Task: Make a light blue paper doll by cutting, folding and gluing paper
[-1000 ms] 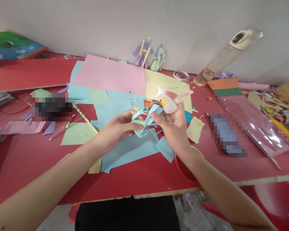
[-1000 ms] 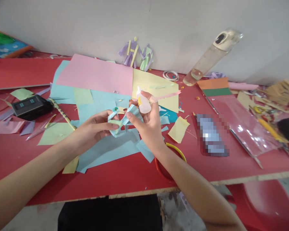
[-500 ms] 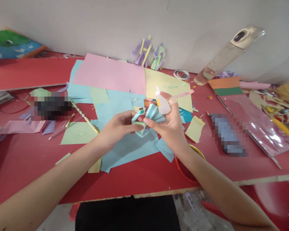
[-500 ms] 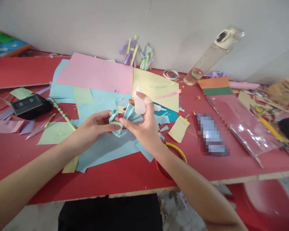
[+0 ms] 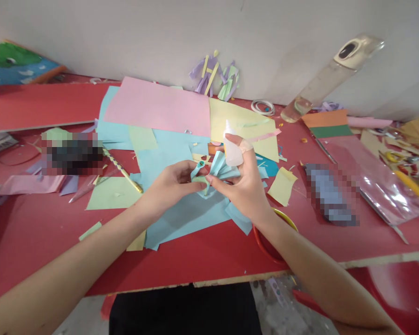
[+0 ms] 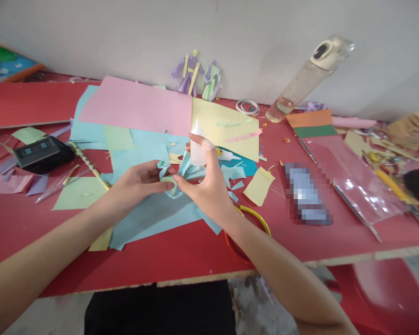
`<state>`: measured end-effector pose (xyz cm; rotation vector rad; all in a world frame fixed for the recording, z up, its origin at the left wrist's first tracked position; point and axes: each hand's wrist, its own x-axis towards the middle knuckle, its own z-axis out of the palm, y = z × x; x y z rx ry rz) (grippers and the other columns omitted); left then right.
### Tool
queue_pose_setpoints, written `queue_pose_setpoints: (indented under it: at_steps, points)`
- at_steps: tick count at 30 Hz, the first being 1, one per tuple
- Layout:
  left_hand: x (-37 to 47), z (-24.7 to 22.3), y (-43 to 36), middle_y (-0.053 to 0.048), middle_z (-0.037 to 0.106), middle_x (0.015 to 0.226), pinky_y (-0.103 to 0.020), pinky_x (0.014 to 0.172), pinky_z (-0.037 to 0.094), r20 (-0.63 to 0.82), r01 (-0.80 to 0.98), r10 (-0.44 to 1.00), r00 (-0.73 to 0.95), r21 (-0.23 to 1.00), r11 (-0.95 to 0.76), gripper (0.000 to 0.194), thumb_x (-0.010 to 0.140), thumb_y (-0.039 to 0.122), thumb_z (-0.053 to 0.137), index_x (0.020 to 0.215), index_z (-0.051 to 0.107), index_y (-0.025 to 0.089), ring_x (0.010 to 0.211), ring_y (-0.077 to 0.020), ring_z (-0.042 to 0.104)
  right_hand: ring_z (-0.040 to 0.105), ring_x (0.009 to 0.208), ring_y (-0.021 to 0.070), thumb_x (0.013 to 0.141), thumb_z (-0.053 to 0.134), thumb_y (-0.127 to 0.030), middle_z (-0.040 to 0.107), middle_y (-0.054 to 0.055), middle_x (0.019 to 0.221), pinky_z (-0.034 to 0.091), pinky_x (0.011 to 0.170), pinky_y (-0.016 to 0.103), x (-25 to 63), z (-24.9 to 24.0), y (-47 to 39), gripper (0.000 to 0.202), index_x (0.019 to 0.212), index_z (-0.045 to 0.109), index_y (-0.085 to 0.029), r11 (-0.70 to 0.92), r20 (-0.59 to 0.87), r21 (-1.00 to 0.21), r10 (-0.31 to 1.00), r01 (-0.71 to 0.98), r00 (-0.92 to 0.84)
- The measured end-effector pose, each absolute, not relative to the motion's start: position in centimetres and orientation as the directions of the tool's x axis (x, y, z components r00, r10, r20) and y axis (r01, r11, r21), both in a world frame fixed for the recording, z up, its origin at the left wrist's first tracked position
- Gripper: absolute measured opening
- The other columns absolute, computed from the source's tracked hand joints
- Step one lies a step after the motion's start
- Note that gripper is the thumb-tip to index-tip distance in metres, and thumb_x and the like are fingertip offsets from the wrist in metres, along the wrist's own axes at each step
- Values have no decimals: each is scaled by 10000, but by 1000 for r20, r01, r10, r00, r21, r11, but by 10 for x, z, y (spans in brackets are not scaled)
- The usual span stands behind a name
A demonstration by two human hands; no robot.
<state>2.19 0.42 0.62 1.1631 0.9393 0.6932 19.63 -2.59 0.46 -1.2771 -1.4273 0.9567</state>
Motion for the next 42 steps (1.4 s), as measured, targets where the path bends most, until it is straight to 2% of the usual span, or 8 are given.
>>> queue_pose_setpoints:
  at_steps: [4,7,11,18,25,28,33,42]
  points:
    - [22,5,5,-43,689,1040,-278,703,409,-242,-10,860,449,961,276,199,745,235,707,935,676,183,882,-174,578,570,1243,292,765,772,-236,513,47,1382,561,998,494,197,0,-25,721,1365,402,-387,193,206,-947,978,257,24]
    - [21,5,5,-42,700,1039,-282,741,421,-249,-24,856,453,956,291,218,727,223,729,937,687,184,915,-185,589,596,1201,293,756,780,-234,537,47,1340,580,964,498,198,-1,-24,727,1361,409,-395,208,221,-950,975,232,30]
    - [20,4,6,-28,711,975,-300,788,435,-264,-36,847,461,948,315,166,718,215,738,880,710,191,887,-184,609,641,1107,278,748,791,-258,558,56,1300,619,875,465,199,0,-24,744,1367,400,-387,178,188,-960,982,214,28]
    - [19,5,7,-5,676,889,-285,749,433,-274,-68,845,459,938,340,145,704,222,759,842,717,211,840,-165,589,633,1127,274,773,778,-315,549,55,1314,623,858,450,197,6,-25,705,1363,399,-387,139,148,-971,988,196,33]
    - [18,5,7,-4,661,872,-281,746,428,-277,-62,823,495,934,351,104,719,196,732,821,715,211,827,-158,577,516,1308,313,748,805,-294,539,38,1364,521,1045,540,194,1,-24,677,1324,460,-382,215,238,-944,969,251,64]
    - [18,5,7,-1,660,873,-283,749,426,-285,-57,822,493,932,358,98,714,196,732,809,717,214,829,-158,575,506,1318,325,753,801,-276,541,26,1367,494,1063,585,194,1,-24,670,1320,465,-398,223,242,-939,969,263,43]
    - [18,4,7,-14,672,906,-287,752,434,-288,-51,829,480,934,354,108,707,219,749,810,719,207,839,-167,584,441,1377,329,747,804,-282,532,13,1383,467,1089,592,196,1,-25,679,1325,469,-403,245,264,-929,964,278,32]
    - [18,2,5,-21,683,1019,-243,733,444,-290,-65,840,458,932,357,135,808,337,714,874,723,220,841,-141,572,424,1390,333,737,812,-280,538,21,1377,487,1070,585,197,1,-24,692,1327,472,-397,241,261,-930,965,277,37]
